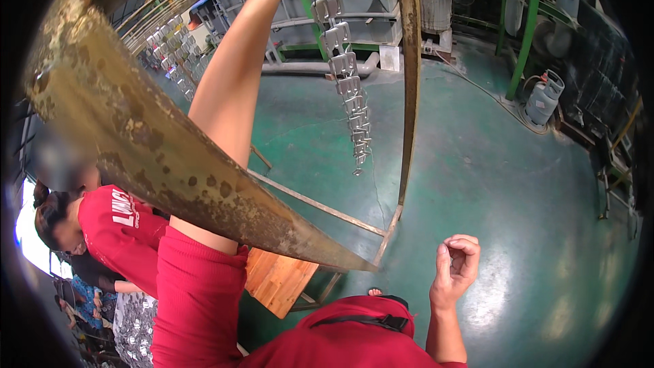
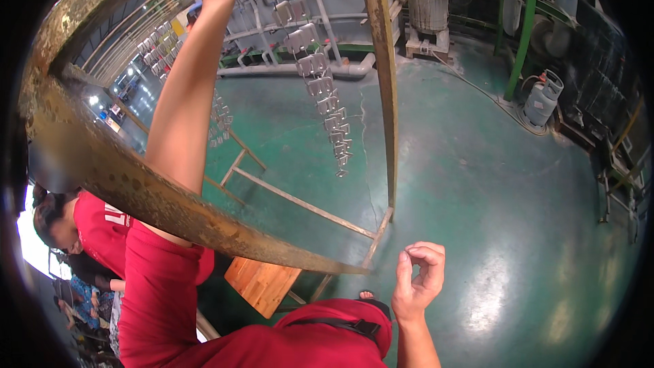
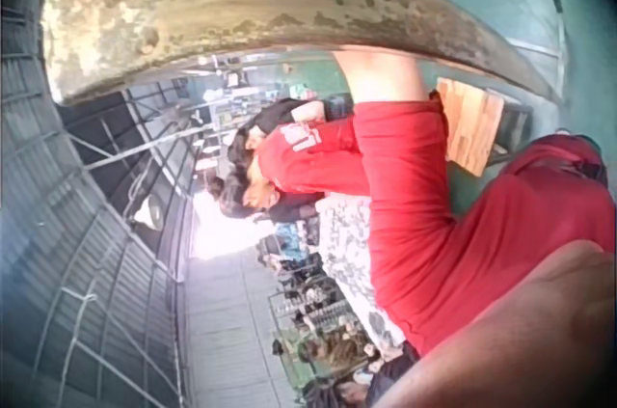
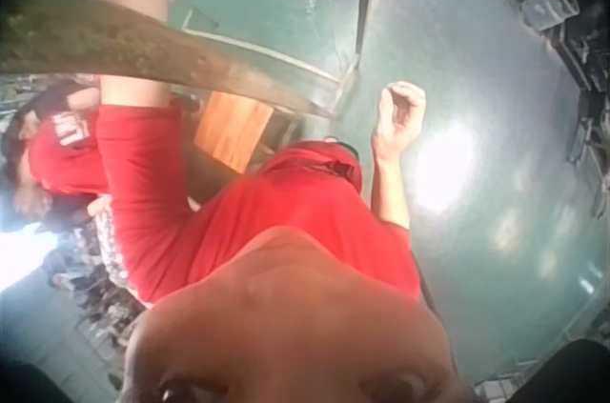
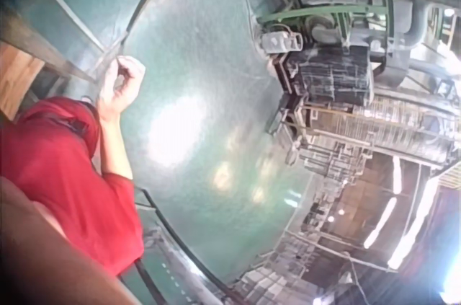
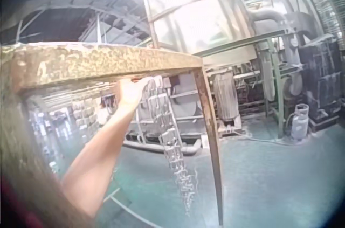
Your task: The person picks up small metal plates and wire loops from a table and joins them together to form a chain. After assembling a segment, the person hangs the chain on a metal rack.
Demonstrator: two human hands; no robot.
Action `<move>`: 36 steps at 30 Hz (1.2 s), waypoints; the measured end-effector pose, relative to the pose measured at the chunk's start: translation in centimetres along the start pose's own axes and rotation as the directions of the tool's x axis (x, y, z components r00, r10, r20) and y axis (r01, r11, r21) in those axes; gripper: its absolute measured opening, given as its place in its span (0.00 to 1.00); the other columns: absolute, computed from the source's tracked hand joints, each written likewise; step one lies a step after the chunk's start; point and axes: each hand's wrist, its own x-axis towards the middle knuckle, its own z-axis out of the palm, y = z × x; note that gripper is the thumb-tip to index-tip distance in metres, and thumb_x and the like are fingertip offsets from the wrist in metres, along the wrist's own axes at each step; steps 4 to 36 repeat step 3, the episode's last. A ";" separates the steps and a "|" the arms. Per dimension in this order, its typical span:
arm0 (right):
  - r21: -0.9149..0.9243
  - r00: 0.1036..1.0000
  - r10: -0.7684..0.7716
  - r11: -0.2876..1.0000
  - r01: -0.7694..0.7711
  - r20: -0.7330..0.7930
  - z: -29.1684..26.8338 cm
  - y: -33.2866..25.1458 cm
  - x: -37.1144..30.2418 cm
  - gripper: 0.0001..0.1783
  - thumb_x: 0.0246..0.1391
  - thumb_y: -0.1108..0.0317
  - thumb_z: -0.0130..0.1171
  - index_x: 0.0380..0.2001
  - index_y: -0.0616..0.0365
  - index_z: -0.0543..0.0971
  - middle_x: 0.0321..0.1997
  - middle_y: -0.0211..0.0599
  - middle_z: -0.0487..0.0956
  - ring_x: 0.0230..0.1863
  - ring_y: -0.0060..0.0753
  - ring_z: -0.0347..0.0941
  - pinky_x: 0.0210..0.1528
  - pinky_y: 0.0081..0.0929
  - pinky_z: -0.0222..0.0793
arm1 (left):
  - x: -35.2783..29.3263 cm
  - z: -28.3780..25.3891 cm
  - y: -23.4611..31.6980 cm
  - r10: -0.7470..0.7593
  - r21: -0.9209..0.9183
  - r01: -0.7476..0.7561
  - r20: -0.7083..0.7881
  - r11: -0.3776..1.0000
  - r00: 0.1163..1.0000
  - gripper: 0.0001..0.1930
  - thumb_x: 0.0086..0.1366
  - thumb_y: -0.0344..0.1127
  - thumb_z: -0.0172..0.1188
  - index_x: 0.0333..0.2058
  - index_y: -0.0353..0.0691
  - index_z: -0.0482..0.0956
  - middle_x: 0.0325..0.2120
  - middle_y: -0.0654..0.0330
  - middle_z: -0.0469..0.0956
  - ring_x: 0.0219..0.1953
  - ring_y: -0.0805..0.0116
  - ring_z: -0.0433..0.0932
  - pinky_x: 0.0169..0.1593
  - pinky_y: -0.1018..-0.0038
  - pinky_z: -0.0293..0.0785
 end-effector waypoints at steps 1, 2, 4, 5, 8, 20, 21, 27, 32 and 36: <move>0.005 1.000 0.007 1.000 -0.007 0.000 -0.1 0.0 0.0 0.09 0.47 0.85 0.52 0.33 0.63 0.69 0.36 0.39 0.67 0.33 0.24 0.67 0.31 0.17 0.68 | 0.1 0.1 0.0 -0.002 0.002 0.002 0.000 1.000 1.000 0.17 0.46 0.44 0.67 0.33 0.40 0.82 0.29 0.56 0.81 0.32 0.61 0.79 0.38 0.70 0.72; 0.005 1.000 0.007 1.000 -0.007 -0.003 -0.2 0.0 0.1 0.09 0.47 0.85 0.52 0.33 0.63 0.69 0.36 0.39 0.67 0.33 0.24 0.67 0.32 0.17 0.68 | 0.3 0.3 -0.3 0.014 -0.037 -0.014 -0.002 0.999 1.000 0.17 0.46 0.45 0.67 0.33 0.41 0.83 0.29 0.55 0.81 0.33 0.59 0.79 0.39 0.69 0.72; 0.001 1.000 0.006 1.000 -0.006 -0.008 -0.3 0.0 0.0 0.09 0.47 0.85 0.52 0.33 0.63 0.69 0.37 0.39 0.67 0.33 0.24 0.67 0.32 0.17 0.68 | 0.3 0.5 -0.5 0.029 -0.080 -0.029 -0.005 0.996 1.000 0.17 0.46 0.46 0.67 0.33 0.42 0.83 0.30 0.53 0.81 0.34 0.57 0.80 0.39 0.68 0.72; 0.001 1.000 0.006 1.000 -0.006 -0.008 -0.3 0.0 0.0 0.09 0.47 0.85 0.52 0.33 0.63 0.69 0.37 0.39 0.67 0.33 0.24 0.67 0.32 0.17 0.68 | 0.3 0.5 -0.5 0.029 -0.080 -0.029 -0.005 0.996 1.000 0.17 0.46 0.46 0.67 0.33 0.42 0.83 0.30 0.53 0.81 0.34 0.57 0.80 0.39 0.68 0.72; 0.001 1.000 0.006 1.000 -0.006 -0.008 -0.3 0.0 0.0 0.09 0.47 0.85 0.52 0.33 0.63 0.69 0.37 0.39 0.67 0.33 0.24 0.67 0.32 0.17 0.68 | 0.3 0.5 -0.5 0.029 -0.080 -0.029 -0.005 0.996 1.000 0.17 0.46 0.46 0.67 0.33 0.42 0.83 0.30 0.53 0.81 0.34 0.57 0.80 0.39 0.68 0.72; 0.001 1.000 0.006 1.000 -0.006 -0.008 -0.3 0.0 0.0 0.09 0.47 0.85 0.52 0.33 0.63 0.69 0.37 0.39 0.67 0.33 0.24 0.67 0.32 0.17 0.68 | 0.3 0.5 -0.5 0.029 -0.080 -0.029 -0.005 0.996 1.000 0.17 0.46 0.46 0.67 0.33 0.42 0.83 0.30 0.53 0.81 0.34 0.57 0.80 0.39 0.68 0.72; 0.001 1.000 0.006 1.000 -0.006 -0.008 -0.3 0.0 0.0 0.09 0.47 0.85 0.52 0.33 0.63 0.69 0.37 0.39 0.67 0.33 0.24 0.67 0.32 0.17 0.68 | 0.3 0.5 -0.5 0.029 -0.080 -0.029 -0.005 0.996 1.000 0.17 0.46 0.46 0.67 0.33 0.42 0.83 0.30 0.53 0.81 0.34 0.57 0.80 0.39 0.68 0.72; 0.001 1.000 0.006 1.000 -0.006 -0.008 -0.3 0.0 0.0 0.09 0.47 0.85 0.52 0.33 0.63 0.69 0.37 0.39 0.67 0.33 0.24 0.67 0.32 0.17 0.68 | 0.3 0.5 -0.5 0.029 -0.080 -0.029 -0.005 0.996 1.000 0.17 0.46 0.46 0.67 0.33 0.42 0.83 0.30 0.53 0.81 0.34 0.57 0.80 0.39 0.68 0.72; 0.001 1.000 0.006 1.000 -0.006 -0.008 -0.3 0.0 0.0 0.09 0.47 0.85 0.52 0.33 0.63 0.69 0.37 0.39 0.67 0.33 0.24 0.67 0.32 0.17 0.68 | 0.3 0.5 -0.5 0.029 -0.080 -0.029 -0.005 0.996 1.000 0.17 0.46 0.46 0.67 0.33 0.42 0.83 0.30 0.53 0.81 0.34 0.57 0.80 0.39 0.68 0.72; 0.001 1.000 0.006 1.000 -0.006 -0.008 -0.3 0.0 0.0 0.09 0.47 0.85 0.52 0.33 0.63 0.69 0.37 0.39 0.67 0.33 0.24 0.67 0.32 0.17 0.68 | 0.3 0.5 -0.5 0.029 -0.080 -0.029 -0.005 0.996 1.000 0.17 0.46 0.46 0.67 0.33 0.42 0.83 0.30 0.53 0.81 0.34 0.57 0.80 0.39 0.68 0.72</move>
